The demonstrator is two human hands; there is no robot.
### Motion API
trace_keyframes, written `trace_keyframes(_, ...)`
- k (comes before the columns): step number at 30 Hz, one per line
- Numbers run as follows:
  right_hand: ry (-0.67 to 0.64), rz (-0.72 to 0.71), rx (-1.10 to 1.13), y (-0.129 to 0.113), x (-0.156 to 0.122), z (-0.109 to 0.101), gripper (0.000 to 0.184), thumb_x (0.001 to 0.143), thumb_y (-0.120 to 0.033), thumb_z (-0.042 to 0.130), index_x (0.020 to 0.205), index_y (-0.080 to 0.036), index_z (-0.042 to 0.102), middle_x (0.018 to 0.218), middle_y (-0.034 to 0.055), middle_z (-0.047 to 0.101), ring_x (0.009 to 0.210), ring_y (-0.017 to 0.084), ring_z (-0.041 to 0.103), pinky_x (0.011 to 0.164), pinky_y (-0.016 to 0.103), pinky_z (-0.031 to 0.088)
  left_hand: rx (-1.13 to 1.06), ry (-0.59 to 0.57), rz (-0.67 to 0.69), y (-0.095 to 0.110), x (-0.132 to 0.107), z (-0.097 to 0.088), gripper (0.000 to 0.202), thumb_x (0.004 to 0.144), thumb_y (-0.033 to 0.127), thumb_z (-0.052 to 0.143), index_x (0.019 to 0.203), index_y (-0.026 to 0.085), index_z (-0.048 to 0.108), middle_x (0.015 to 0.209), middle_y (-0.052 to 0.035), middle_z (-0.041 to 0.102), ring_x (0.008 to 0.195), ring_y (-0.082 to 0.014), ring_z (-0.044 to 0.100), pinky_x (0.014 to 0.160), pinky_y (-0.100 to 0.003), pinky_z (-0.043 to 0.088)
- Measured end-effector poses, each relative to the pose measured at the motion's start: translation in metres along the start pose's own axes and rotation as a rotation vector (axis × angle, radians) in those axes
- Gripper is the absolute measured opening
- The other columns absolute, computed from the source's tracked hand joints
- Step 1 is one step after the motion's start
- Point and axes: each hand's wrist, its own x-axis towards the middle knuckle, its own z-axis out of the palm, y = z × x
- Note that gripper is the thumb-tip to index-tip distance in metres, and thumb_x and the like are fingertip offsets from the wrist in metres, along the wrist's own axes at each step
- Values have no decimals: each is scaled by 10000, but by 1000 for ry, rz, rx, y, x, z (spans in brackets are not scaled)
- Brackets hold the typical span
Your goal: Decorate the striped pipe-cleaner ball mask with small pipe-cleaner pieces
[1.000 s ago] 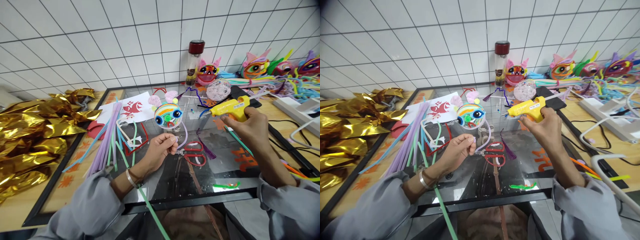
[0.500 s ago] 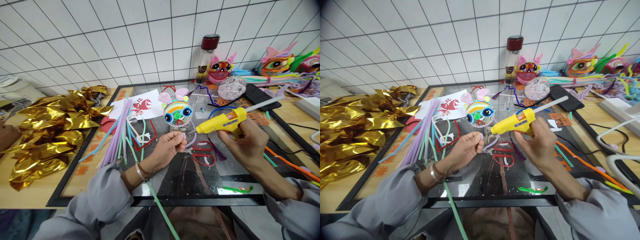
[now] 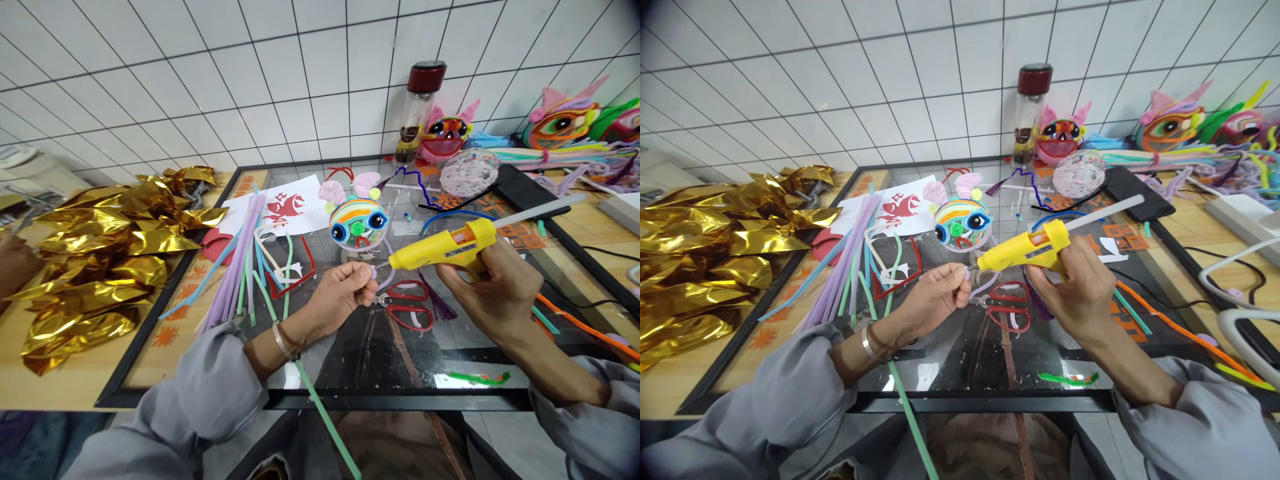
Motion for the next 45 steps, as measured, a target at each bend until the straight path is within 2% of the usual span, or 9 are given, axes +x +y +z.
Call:
trace_keyframes(8, 7, -37, 34, -1, 3, -1, 340, 747, -185, 676, 659, -230, 351, 608, -52, 356, 524, 98, 358, 475, 275, 236, 2, -16, -3, 0, 0, 1, 303, 683, 352, 788, 701, 115, 599, 601, 14, 598, 494, -47, 501, 505, -177, 385)
trace_keyframes(17, -20, -31, 39, 0, 2, -2, 260, 760, -194, 672, 693, -228, 423, 615, -48, 372, 523, 105, 369, 477, 277, 249, -5, -5, -13, 0, 0, 0, 304, 680, 344, 791, 700, 112, 595, 601, 14, 600, 488, -44, 503, 509, -179, 381)
trace_keyframes(24, -57, -3, 19, -1, 1, -3, 234, 788, -197, 636, 696, -243, 426, 609, -36, 398, 526, 129, 399, 490, 292, 271, -12, -14, -9, 1, 0, -1, 295, 691, 338, 784, 703, 111, 595, 596, 18, 584, 498, -45, 492, 506, -180, 367)
trace_keyframes(28, -27, -24, 35, 0, 1, -3, 224, 766, -199, 653, 693, -238, 445, 608, -38, 406, 523, 124, 404, 484, 284, 280, -9, -24, -14, 0, 0, -1, 283, 706, 331, 774, 708, 111, 597, 597, 16, 585, 501, -46, 495, 508, -179, 372)
trace_keyframes(45, -38, -42, 29, 1, 1, -4, 246, 760, -197, 657, 694, -231, 422, 628, -38, 427, 551, 115, 429, 491, 259, 320, -10, -10, -20, 0, 0, 1, 300, 677, 335, 794, 705, 112, 595, 582, 17, 587, 486, -47, 489, 490, -184, 359)
